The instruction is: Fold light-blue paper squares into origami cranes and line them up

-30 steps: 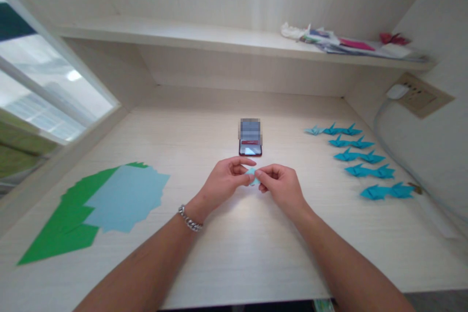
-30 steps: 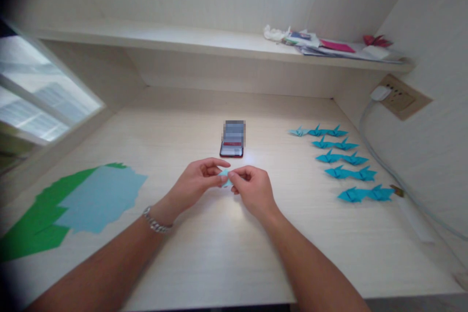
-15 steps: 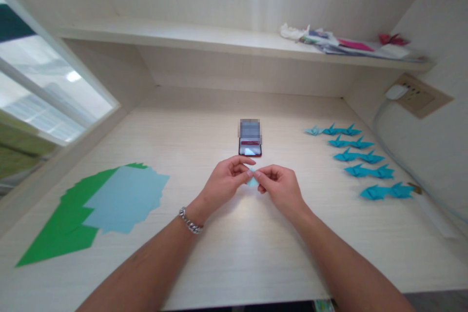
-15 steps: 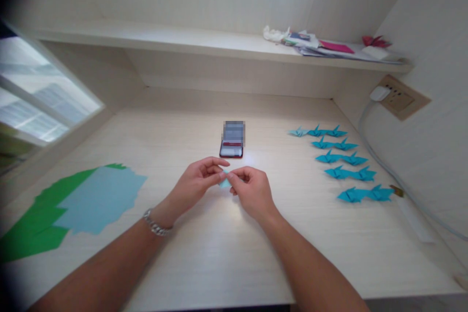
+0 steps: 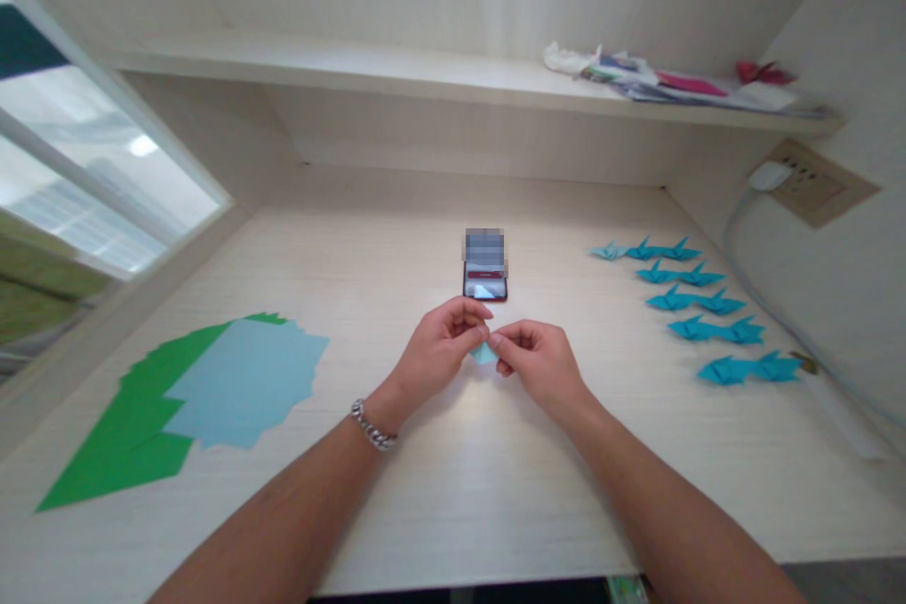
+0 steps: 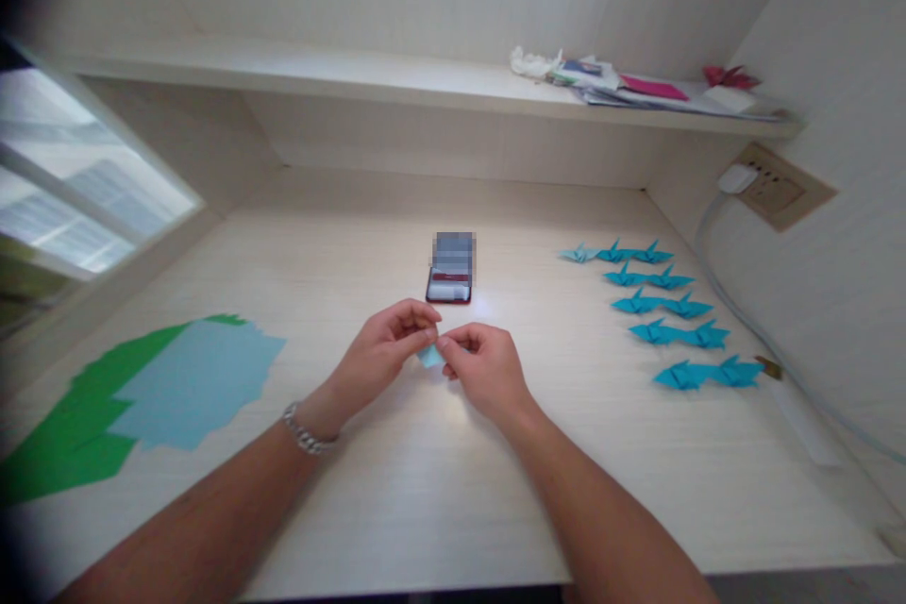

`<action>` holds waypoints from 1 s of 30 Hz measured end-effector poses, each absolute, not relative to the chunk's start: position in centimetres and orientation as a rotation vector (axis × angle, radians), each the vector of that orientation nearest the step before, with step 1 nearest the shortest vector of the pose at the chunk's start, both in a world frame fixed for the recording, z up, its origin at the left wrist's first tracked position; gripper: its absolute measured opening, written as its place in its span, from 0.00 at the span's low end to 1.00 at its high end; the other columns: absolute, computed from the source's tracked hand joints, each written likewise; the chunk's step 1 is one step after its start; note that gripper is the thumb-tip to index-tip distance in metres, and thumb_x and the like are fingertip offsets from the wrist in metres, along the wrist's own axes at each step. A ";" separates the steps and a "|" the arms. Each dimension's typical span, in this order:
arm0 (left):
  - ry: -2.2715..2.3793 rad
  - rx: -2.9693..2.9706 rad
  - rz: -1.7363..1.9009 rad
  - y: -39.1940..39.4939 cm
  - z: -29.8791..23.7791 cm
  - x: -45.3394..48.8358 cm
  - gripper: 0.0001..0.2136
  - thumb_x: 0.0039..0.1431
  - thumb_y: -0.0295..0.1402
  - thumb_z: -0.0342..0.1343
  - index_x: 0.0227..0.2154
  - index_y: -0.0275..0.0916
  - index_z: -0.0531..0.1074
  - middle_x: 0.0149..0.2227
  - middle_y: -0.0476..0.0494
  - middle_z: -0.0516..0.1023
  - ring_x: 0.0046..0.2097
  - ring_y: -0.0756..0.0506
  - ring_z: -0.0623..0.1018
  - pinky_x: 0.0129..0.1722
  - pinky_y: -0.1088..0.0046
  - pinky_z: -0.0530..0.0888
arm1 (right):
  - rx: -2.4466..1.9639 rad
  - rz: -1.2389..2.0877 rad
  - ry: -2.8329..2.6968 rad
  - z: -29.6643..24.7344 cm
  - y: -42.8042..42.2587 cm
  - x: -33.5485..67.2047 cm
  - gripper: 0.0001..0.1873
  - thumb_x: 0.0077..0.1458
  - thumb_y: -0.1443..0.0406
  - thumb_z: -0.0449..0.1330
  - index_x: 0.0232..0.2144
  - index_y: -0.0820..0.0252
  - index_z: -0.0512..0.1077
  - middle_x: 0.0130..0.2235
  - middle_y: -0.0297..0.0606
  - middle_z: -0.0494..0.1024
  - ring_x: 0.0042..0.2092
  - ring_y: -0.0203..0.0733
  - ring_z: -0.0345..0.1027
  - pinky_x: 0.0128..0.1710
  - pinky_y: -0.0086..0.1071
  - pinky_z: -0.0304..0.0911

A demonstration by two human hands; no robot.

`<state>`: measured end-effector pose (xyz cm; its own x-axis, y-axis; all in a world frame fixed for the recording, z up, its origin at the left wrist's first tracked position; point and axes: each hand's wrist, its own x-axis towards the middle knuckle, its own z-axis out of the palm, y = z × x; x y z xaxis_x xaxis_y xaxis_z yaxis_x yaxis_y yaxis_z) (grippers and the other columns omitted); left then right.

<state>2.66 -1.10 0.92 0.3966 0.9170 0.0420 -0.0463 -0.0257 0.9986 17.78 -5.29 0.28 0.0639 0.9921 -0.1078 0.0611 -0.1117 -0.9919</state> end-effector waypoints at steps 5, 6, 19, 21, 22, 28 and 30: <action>0.862 1.389 0.868 -1.0 0.7 2.7 0.09 0.55 0.32 0.56 0.38 0.35 0.70 0.26 0.50 0.71 0.29 0.52 0.71 0.29 0.76 0.67 | -1.360 1.177 -1.138 0.3 -5.3 17.9 0.15 0.46 0.56 0.64 0.27 0.65 0.75 0.19 0.36 0.74 0.21 0.35 0.66 0.23 0.28 0.62; 0.848 1.403 0.860 -1.0 0.6 2.6 0.09 0.55 0.31 0.57 0.38 0.35 0.69 0.26 0.50 0.72 0.29 0.52 0.71 0.30 0.76 0.67 | -1.358 1.177 -1.134 0.2 -5.3 17.9 0.15 0.46 0.56 0.64 0.27 0.65 0.75 0.19 0.36 0.74 0.21 0.35 0.67 0.23 0.28 0.62; 0.945 1.377 0.939 -1.0 1.2 2.5 0.13 0.52 0.31 0.59 0.41 0.34 0.70 0.26 0.48 0.75 0.29 0.50 0.74 0.30 0.75 0.69 | -1.332 1.247 -1.188 0.0 -4.7 19.0 0.17 0.47 0.53 0.63 0.24 0.63 0.72 0.21 0.37 0.75 0.21 0.33 0.65 0.22 0.27 0.62; 0.949 1.391 0.848 -1.1 1.3 2.6 0.11 0.52 0.33 0.59 0.38 0.33 0.72 0.25 0.47 0.75 0.28 0.50 0.74 0.29 0.74 0.70 | -1.323 1.232 -1.219 0.1 -4.8 18.9 0.17 0.48 0.54 0.62 0.24 0.63 0.73 0.21 0.36 0.75 0.21 0.33 0.65 0.22 0.27 0.61; 0.942 1.412 0.807 -1.1 1.3 2.6 0.10 0.52 0.33 0.59 0.35 0.33 0.73 0.24 0.46 0.75 0.28 0.50 0.73 0.29 0.74 0.70 | -1.318 1.237 -1.229 0.1 -4.8 18.9 0.17 0.48 0.54 0.62 0.24 0.63 0.73 0.21 0.36 0.75 0.21 0.33 0.65 0.22 0.27 0.61; 0.995 1.492 0.824 -1.0 1.4 2.3 0.10 0.54 0.36 0.57 0.30 0.33 0.75 0.25 0.44 0.77 0.27 0.49 0.74 0.29 0.74 0.70 | -1.275 1.362 -1.027 0.4 -4.5 19.1 0.21 0.46 0.49 0.62 0.26 0.64 0.73 0.24 0.39 0.76 0.23 0.34 0.67 0.23 0.27 0.64; 1.021 1.488 0.837 -1.0 1.4 2.3 0.10 0.53 0.37 0.58 0.30 0.34 0.76 0.25 0.44 0.77 0.28 0.49 0.74 0.29 0.74 0.71 | -1.270 1.366 -0.997 0.5 -4.4 19.4 0.21 0.46 0.49 0.62 0.27 0.64 0.73 0.25 0.38 0.76 0.23 0.34 0.67 0.23 0.27 0.64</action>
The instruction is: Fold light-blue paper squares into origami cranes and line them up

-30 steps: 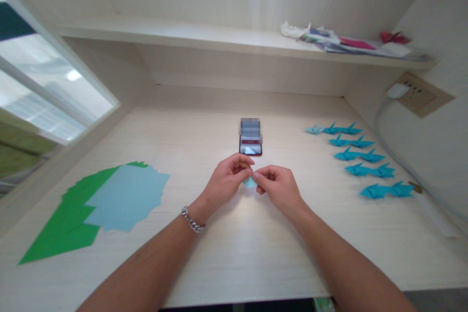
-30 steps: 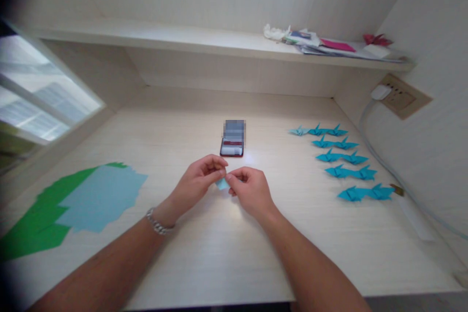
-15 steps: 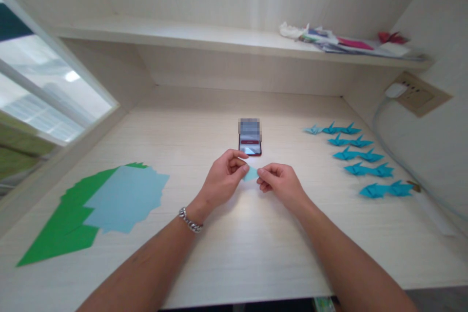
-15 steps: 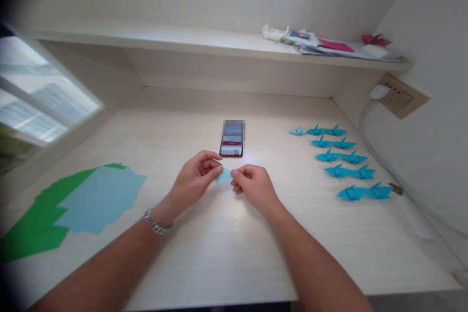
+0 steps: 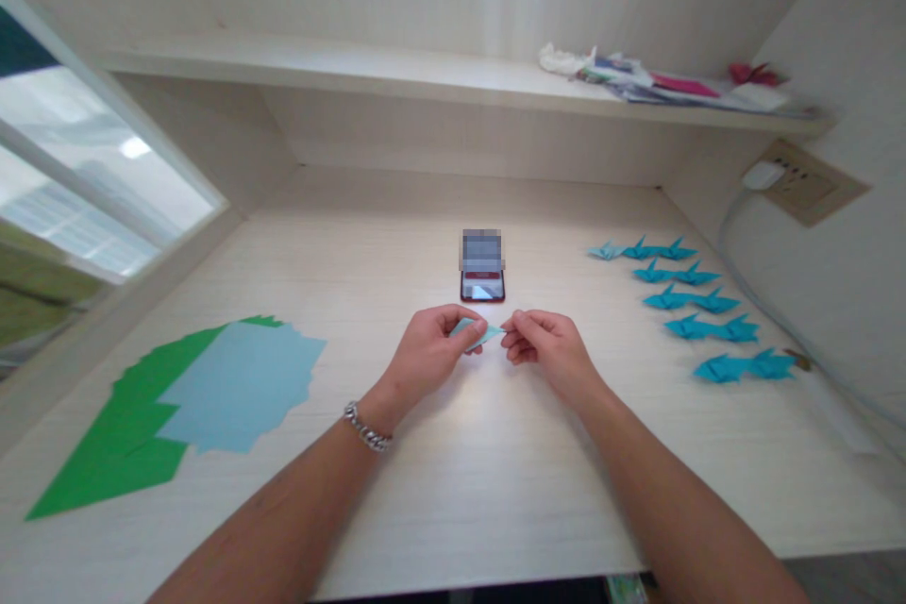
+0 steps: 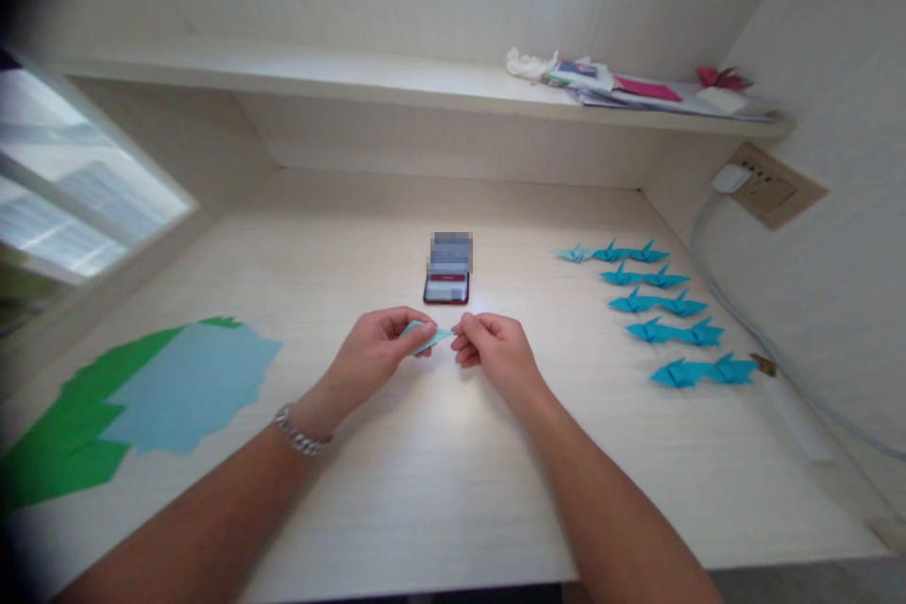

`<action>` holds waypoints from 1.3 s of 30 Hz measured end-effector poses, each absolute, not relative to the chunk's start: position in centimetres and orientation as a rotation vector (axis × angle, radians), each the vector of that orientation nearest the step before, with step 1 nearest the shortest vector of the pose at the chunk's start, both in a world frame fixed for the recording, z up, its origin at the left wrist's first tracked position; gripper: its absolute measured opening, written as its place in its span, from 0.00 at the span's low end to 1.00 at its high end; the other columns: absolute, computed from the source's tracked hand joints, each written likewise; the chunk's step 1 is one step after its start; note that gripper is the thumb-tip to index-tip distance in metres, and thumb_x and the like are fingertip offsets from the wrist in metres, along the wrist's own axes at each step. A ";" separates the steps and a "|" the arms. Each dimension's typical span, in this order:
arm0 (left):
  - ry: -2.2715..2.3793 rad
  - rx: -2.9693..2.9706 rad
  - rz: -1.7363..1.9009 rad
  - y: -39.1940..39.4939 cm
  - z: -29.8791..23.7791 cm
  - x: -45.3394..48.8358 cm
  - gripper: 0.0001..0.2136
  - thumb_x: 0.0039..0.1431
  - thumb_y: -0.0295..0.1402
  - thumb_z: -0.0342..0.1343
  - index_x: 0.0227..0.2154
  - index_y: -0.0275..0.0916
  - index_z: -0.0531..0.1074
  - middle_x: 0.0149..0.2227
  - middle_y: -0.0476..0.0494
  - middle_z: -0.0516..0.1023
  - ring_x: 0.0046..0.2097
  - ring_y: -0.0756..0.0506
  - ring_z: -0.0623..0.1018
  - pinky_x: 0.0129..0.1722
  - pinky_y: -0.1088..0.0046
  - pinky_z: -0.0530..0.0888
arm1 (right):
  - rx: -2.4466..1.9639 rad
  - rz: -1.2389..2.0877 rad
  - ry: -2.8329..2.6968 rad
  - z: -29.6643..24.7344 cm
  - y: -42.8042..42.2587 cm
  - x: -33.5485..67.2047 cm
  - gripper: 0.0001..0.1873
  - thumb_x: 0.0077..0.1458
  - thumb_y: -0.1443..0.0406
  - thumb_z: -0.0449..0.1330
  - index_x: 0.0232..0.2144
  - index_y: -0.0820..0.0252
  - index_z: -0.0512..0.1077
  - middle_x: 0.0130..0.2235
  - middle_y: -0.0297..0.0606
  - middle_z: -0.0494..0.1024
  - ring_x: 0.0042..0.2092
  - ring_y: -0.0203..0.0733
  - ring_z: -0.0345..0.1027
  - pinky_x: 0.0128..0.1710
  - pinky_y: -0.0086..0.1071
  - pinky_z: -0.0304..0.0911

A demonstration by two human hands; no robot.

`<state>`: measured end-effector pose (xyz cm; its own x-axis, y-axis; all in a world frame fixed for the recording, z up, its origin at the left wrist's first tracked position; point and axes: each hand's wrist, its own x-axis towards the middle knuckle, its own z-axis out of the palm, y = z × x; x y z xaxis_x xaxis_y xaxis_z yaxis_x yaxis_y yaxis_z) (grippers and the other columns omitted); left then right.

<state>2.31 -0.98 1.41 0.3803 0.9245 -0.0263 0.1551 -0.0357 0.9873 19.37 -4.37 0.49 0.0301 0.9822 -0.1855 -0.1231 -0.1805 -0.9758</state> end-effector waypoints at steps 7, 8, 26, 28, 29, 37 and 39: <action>1.039 1.470 0.821 -1.1 1.6 2.6 0.09 0.53 0.36 0.58 0.29 0.34 0.76 0.24 0.44 0.78 0.27 0.49 0.75 0.28 0.75 0.71 | -1.357 1.161 -1.314 0.0 -4.6 19.5 0.16 0.52 0.54 0.59 0.26 0.62 0.72 0.23 0.35 0.74 0.23 0.34 0.66 0.25 0.28 0.62; 1.044 1.465 0.822 -1.1 1.6 2.7 0.09 0.53 0.36 0.58 0.29 0.34 0.76 0.24 0.45 0.77 0.26 0.50 0.75 0.27 0.75 0.71 | -1.376 1.118 -1.359 -0.1 -4.6 19.5 0.16 0.53 0.55 0.58 0.26 0.62 0.72 0.23 0.35 0.74 0.23 0.33 0.65 0.25 0.27 0.61; 1.070 1.444 0.825 -1.0 1.1 2.5 0.12 0.54 0.39 0.57 0.30 0.33 0.75 0.24 0.44 0.76 0.26 0.50 0.73 0.28 0.75 0.69 | -1.290 1.196 -1.298 0.1 -4.4 19.7 0.09 0.48 0.61 0.62 0.29 0.63 0.73 0.24 0.34 0.74 0.24 0.34 0.67 0.25 0.28 0.63; 1.062 1.444 0.826 -1.1 1.1 2.5 0.12 0.54 0.39 0.57 0.30 0.33 0.75 0.24 0.44 0.76 0.27 0.50 0.73 0.28 0.75 0.70 | -1.288 1.230 -1.246 0.2 -4.4 19.7 0.10 0.47 0.61 0.63 0.28 0.63 0.73 0.24 0.35 0.75 0.24 0.34 0.67 0.25 0.28 0.64; 1.059 1.445 0.825 -1.1 1.1 2.5 0.12 0.54 0.39 0.57 0.31 0.33 0.75 0.24 0.44 0.77 0.27 0.50 0.74 0.28 0.75 0.70 | -1.287 1.246 -1.223 0.3 -4.4 19.6 0.10 0.46 0.61 0.63 0.28 0.63 0.73 0.24 0.35 0.75 0.24 0.34 0.67 0.25 0.28 0.64; 1.048 1.453 0.825 -1.1 1.4 2.5 0.12 0.54 0.39 0.58 0.31 0.33 0.75 0.25 0.44 0.77 0.27 0.50 0.74 0.28 0.76 0.70 | -1.267 1.303 -1.134 0.6 -4.4 19.7 0.09 0.45 0.62 0.64 0.27 0.63 0.74 0.25 0.36 0.76 0.24 0.33 0.67 0.25 0.28 0.65; 1.048 1.461 0.826 -1.1 1.4 2.5 0.12 0.54 0.39 0.58 0.32 0.33 0.75 0.25 0.44 0.77 0.27 0.50 0.74 0.28 0.76 0.70 | -1.246 1.333 -1.101 0.5 -4.5 19.7 0.08 0.45 0.62 0.64 0.27 0.63 0.75 0.25 0.36 0.76 0.24 0.33 0.67 0.25 0.28 0.65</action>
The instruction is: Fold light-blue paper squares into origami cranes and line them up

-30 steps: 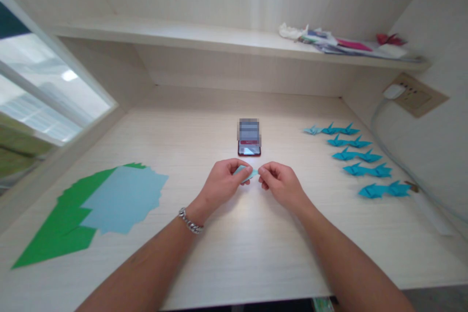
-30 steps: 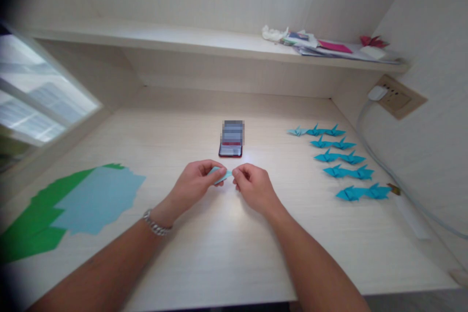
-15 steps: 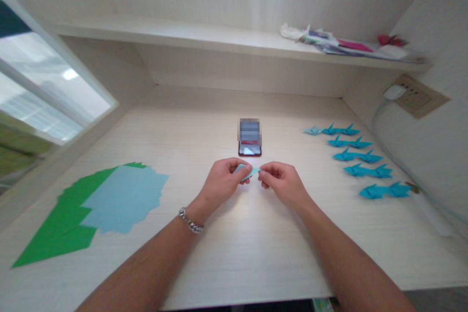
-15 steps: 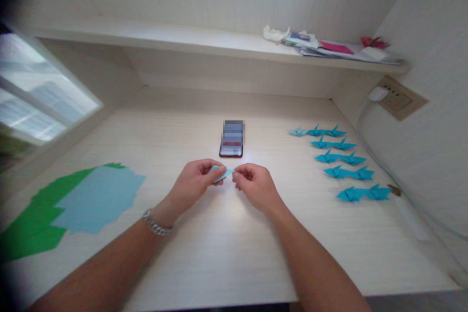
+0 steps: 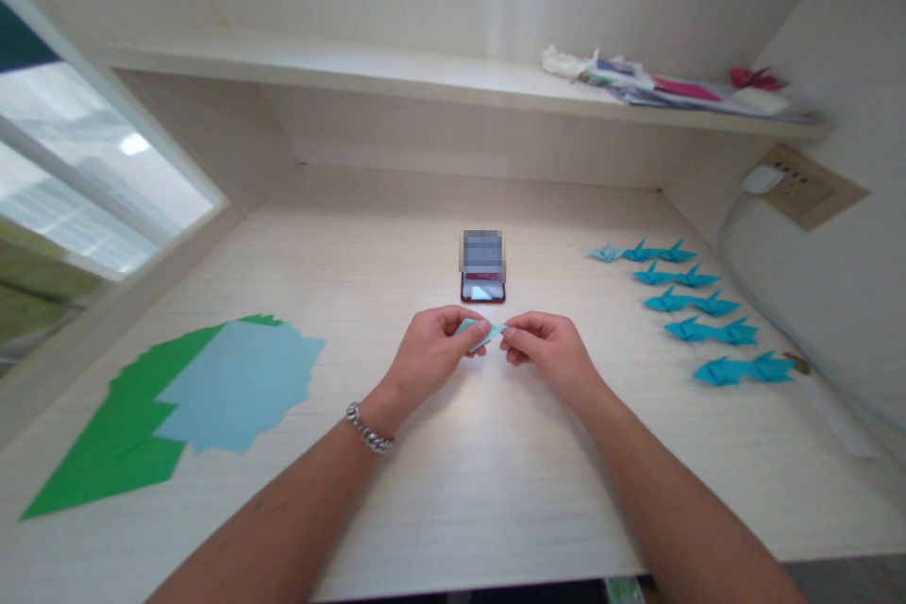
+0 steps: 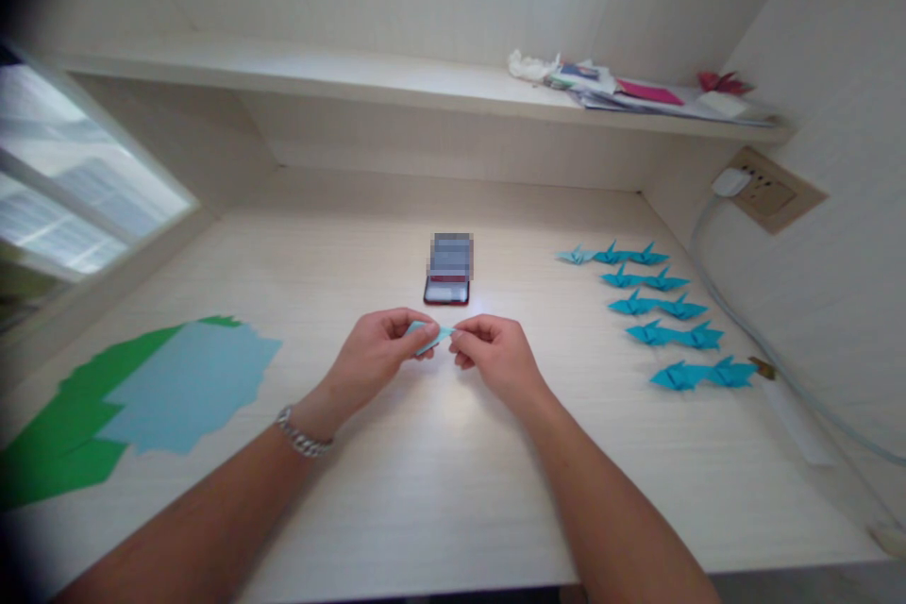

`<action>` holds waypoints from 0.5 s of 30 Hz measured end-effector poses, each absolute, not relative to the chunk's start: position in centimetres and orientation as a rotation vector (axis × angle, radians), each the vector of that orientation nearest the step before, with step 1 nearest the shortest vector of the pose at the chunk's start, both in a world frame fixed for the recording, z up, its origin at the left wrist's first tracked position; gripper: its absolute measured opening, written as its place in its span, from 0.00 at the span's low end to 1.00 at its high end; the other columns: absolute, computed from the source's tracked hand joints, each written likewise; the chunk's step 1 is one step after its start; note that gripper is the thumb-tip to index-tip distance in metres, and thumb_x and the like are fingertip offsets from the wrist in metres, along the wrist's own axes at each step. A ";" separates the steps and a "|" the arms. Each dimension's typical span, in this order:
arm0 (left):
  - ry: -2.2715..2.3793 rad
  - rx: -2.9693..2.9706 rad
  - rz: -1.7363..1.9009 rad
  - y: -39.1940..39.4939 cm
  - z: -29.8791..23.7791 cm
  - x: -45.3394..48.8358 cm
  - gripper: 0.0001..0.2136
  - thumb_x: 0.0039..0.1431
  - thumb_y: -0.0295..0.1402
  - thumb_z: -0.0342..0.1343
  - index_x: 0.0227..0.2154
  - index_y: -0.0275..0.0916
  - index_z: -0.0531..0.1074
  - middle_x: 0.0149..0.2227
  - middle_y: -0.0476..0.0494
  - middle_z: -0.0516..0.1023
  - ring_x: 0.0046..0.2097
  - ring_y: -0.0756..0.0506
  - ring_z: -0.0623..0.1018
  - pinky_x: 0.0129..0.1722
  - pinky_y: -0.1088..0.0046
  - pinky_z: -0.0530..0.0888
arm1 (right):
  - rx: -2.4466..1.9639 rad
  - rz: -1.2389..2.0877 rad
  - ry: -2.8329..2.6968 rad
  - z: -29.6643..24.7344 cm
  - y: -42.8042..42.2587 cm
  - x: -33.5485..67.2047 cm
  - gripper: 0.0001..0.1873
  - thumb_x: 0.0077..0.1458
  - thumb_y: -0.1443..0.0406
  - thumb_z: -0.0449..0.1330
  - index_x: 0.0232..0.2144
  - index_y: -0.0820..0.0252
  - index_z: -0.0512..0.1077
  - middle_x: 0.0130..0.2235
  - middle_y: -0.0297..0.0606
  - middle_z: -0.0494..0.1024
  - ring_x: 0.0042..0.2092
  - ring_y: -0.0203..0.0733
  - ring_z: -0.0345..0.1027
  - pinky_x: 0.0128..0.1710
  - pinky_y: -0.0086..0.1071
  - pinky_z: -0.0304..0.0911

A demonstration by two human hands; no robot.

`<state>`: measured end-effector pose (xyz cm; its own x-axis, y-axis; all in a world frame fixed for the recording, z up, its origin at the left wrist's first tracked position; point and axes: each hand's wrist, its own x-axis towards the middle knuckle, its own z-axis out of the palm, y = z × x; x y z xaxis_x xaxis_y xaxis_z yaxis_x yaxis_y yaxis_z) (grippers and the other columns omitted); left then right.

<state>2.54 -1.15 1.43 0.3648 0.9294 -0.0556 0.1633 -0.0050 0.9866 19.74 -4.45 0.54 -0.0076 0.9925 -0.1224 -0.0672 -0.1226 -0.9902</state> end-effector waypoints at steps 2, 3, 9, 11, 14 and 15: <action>1.047 1.480 0.841 -1.2 1.4 2.5 0.12 0.54 0.39 0.58 0.32 0.33 0.75 0.25 0.44 0.77 0.27 0.50 0.74 0.28 0.75 0.70 | -1.230 1.365 -1.067 0.5 -4.4 19.7 0.08 0.45 0.63 0.64 0.27 0.64 0.75 0.25 0.37 0.76 0.24 0.33 0.67 0.25 0.28 0.65; 1.046 1.489 0.853 -1.2 1.5 2.5 0.12 0.54 0.39 0.58 0.32 0.33 0.75 0.25 0.44 0.77 0.27 0.50 0.74 0.29 0.76 0.71 | -1.223 1.378 -1.054 0.5 -4.4 19.7 0.08 0.45 0.63 0.64 0.27 0.64 0.75 0.26 0.37 0.77 0.24 0.33 0.67 0.25 0.28 0.65; 1.050 1.531 0.885 -1.4 1.4 2.7 0.11 0.55 0.38 0.57 0.31 0.33 0.76 0.26 0.44 0.78 0.27 0.50 0.75 0.28 0.76 0.71 | -1.206 1.404 -1.046 0.5 -4.4 19.8 0.10 0.47 0.60 0.63 0.27 0.63 0.74 0.27 0.38 0.77 0.25 0.34 0.68 0.26 0.29 0.65; 1.051 1.548 0.885 -1.4 1.4 2.7 0.10 0.55 0.37 0.57 0.31 0.33 0.76 0.26 0.44 0.78 0.27 0.50 0.75 0.28 0.76 0.70 | -1.225 1.347 -1.124 0.4 -4.4 19.7 0.12 0.48 0.58 0.62 0.27 0.63 0.73 0.27 0.38 0.76 0.25 0.35 0.68 0.26 0.30 0.65; 1.043 1.549 0.867 -1.5 1.5 2.8 0.10 0.55 0.37 0.57 0.30 0.33 0.76 0.25 0.44 0.78 0.27 0.50 0.74 0.28 0.77 0.70 | -1.253 1.267 -1.242 0.2 -4.5 19.6 0.13 0.49 0.57 0.62 0.26 0.63 0.73 0.26 0.37 0.75 0.25 0.35 0.67 0.27 0.30 0.65; 1.037 1.544 0.861 -1.6 1.6 2.9 0.10 0.55 0.37 0.57 0.30 0.33 0.76 0.25 0.45 0.78 0.27 0.50 0.74 0.28 0.77 0.70 | -1.251 1.263 -1.255 0.2 -4.6 19.6 0.13 0.49 0.57 0.62 0.26 0.63 0.72 0.25 0.37 0.75 0.25 0.34 0.67 0.27 0.30 0.64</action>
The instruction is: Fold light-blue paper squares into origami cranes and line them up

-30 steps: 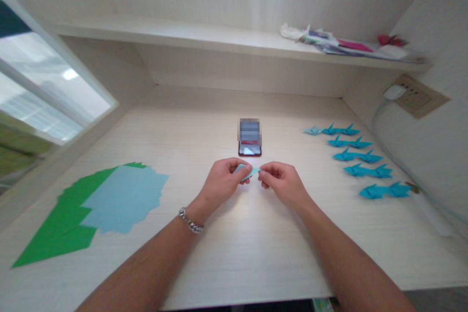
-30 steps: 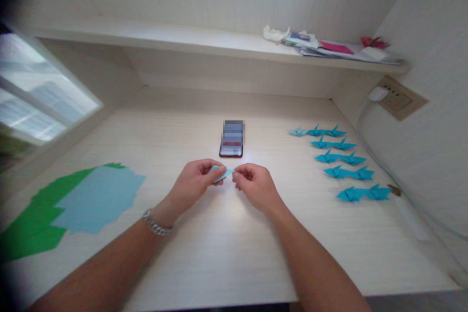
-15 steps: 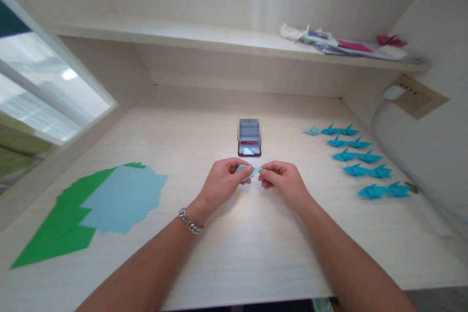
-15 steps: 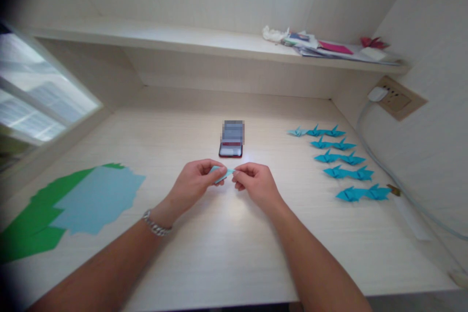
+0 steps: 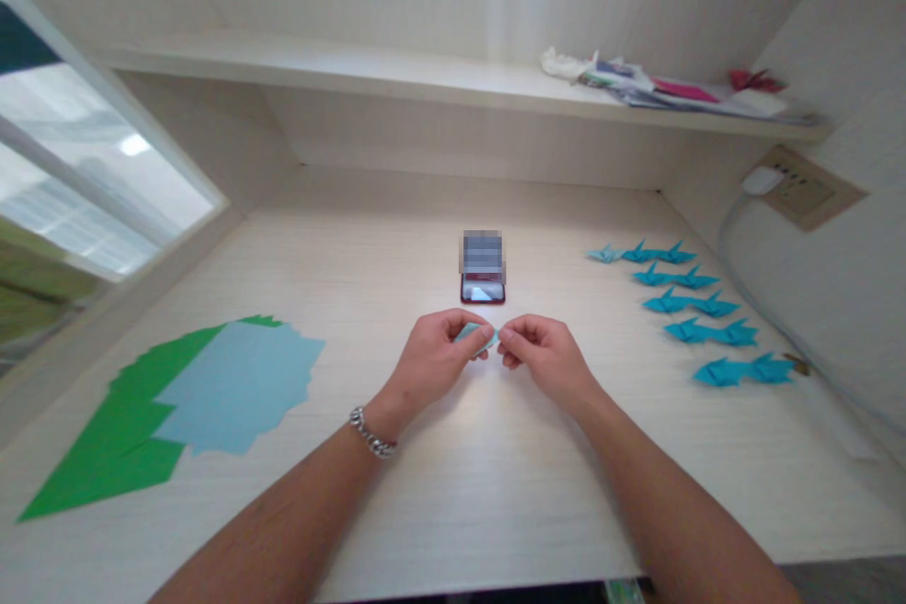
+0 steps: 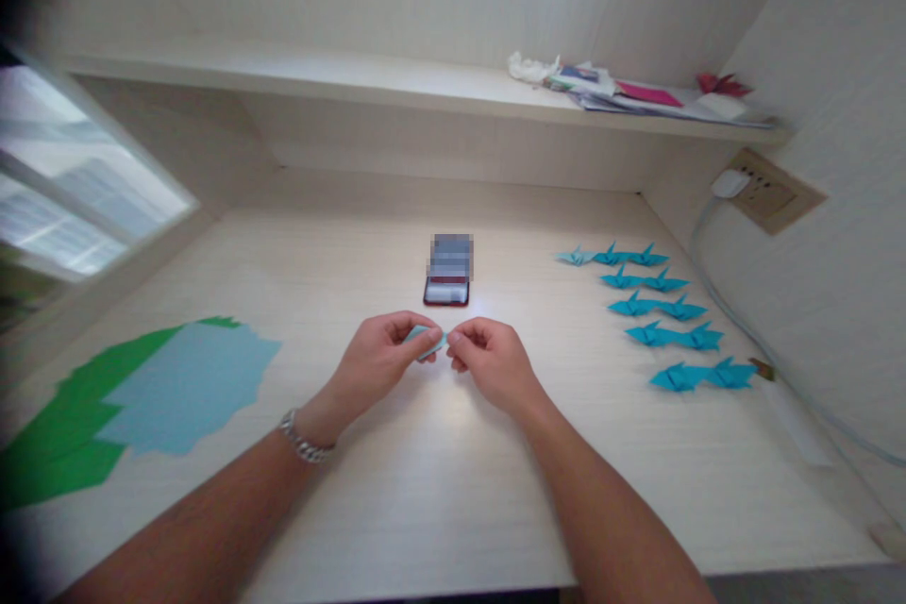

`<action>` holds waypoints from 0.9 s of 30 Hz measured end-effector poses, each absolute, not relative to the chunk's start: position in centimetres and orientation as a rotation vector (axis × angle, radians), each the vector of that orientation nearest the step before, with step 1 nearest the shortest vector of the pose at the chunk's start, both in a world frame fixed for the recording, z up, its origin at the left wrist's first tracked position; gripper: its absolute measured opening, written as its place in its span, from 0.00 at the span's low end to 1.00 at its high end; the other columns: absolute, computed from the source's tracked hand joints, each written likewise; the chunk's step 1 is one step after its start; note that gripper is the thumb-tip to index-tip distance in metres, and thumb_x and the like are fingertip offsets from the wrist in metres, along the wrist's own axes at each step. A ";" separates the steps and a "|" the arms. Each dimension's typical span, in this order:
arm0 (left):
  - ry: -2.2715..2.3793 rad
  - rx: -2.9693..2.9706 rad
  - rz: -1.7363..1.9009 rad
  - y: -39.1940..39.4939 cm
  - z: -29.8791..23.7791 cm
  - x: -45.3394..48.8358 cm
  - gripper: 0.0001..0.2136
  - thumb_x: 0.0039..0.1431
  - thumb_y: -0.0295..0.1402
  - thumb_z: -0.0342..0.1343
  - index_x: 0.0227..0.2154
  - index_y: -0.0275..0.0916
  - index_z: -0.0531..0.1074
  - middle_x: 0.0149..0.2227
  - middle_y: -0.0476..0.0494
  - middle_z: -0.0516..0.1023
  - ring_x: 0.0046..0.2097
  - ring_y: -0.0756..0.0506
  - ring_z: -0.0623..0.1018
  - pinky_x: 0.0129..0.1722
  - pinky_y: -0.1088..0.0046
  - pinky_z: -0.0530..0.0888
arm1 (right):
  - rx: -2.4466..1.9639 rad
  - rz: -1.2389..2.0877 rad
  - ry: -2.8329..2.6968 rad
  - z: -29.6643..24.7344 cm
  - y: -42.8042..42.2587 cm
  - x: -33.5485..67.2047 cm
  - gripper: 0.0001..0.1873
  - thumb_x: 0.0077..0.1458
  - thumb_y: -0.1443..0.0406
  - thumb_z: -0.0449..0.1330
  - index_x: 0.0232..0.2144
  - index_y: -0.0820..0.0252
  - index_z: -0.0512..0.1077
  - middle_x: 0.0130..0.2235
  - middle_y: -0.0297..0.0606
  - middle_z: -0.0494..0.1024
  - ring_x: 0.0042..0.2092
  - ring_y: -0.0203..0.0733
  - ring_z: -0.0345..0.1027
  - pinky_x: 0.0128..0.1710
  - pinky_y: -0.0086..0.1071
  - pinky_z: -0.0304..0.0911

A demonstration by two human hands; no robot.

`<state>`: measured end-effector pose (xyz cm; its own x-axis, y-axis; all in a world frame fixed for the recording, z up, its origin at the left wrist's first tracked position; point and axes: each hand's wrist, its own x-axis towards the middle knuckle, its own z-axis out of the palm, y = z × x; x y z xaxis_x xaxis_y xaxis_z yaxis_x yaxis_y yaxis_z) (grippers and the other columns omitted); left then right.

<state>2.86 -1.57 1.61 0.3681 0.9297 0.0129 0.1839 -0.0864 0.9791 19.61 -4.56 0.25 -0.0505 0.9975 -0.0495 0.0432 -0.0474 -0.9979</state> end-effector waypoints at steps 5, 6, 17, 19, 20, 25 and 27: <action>1.002 1.519 0.840 -1.7 1.9 2.9 0.10 0.55 0.37 0.57 0.30 0.33 0.75 0.25 0.45 0.77 0.27 0.50 0.75 0.29 0.76 0.71 | -1.198 1.391 -1.147 0.8 -4.6 19.7 0.14 0.49 0.57 0.62 0.24 0.63 0.71 0.24 0.36 0.75 0.23 0.34 0.66 0.24 0.29 0.62; 1.002 1.516 0.839 -1.7 1.9 2.8 0.10 0.55 0.37 0.57 0.31 0.33 0.75 0.25 0.45 0.77 0.27 0.50 0.75 0.29 0.75 0.71 | -1.190 1.424 -1.117 0.9 -4.6 19.8 0.14 0.49 0.57 0.62 0.24 0.63 0.71 0.24 0.37 0.75 0.23 0.34 0.66 0.24 0.29 0.62; 1.000 1.504 0.815 -1.5 1.4 2.8 0.11 0.54 0.38 0.57 0.30 0.34 0.76 0.25 0.44 0.78 0.27 0.49 0.75 0.28 0.75 0.71 | -1.275 1.176 -1.397 0.1 -4.5 20.1 0.12 0.55 0.58 0.58 0.27 0.61 0.69 0.26 0.35 0.73 0.26 0.34 0.65 0.29 0.30 0.61; 0.996 1.507 0.803 -1.4 1.4 2.8 0.11 0.54 0.38 0.57 0.30 0.34 0.76 0.24 0.45 0.77 0.26 0.49 0.74 0.28 0.75 0.70 | -1.274 1.172 -1.410 0.1 -4.6 20.0 0.12 0.55 0.58 0.57 0.27 0.61 0.69 0.26 0.35 0.73 0.26 0.34 0.65 0.29 0.30 0.61; 0.998 1.521 0.799 -1.4 1.4 2.8 0.10 0.54 0.38 0.57 0.30 0.34 0.76 0.24 0.45 0.77 0.26 0.50 0.74 0.28 0.75 0.70 | -1.273 1.181 -1.418 0.1 -4.6 20.0 0.12 0.55 0.58 0.57 0.28 0.61 0.69 0.26 0.35 0.73 0.27 0.35 0.65 0.29 0.30 0.61; 0.972 1.619 0.799 -1.5 1.4 2.7 0.09 0.54 0.36 0.57 0.27 0.35 0.75 0.25 0.46 0.78 0.27 0.50 0.74 0.29 0.76 0.69 | -1.331 1.143 -1.534 0.3 -4.8 19.7 0.12 0.56 0.58 0.56 0.27 0.60 0.69 0.25 0.35 0.73 0.27 0.36 0.66 0.28 0.29 0.60; 0.940 1.590 0.797 -1.5 1.3 2.6 0.09 0.54 0.36 0.58 0.26 0.35 0.75 0.25 0.46 0.77 0.27 0.50 0.74 0.30 0.75 0.70 | -1.348 1.102 -1.561 0.5 -5.0 19.5 0.12 0.56 0.59 0.55 0.26 0.60 0.69 0.25 0.35 0.73 0.27 0.35 0.65 0.28 0.28 0.59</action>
<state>2.64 -1.49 1.34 0.4647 0.8851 0.0240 0.1691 -0.1153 0.9788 19.55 -4.99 0.48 -0.1314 0.9911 0.0205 0.3128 0.0611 -0.9479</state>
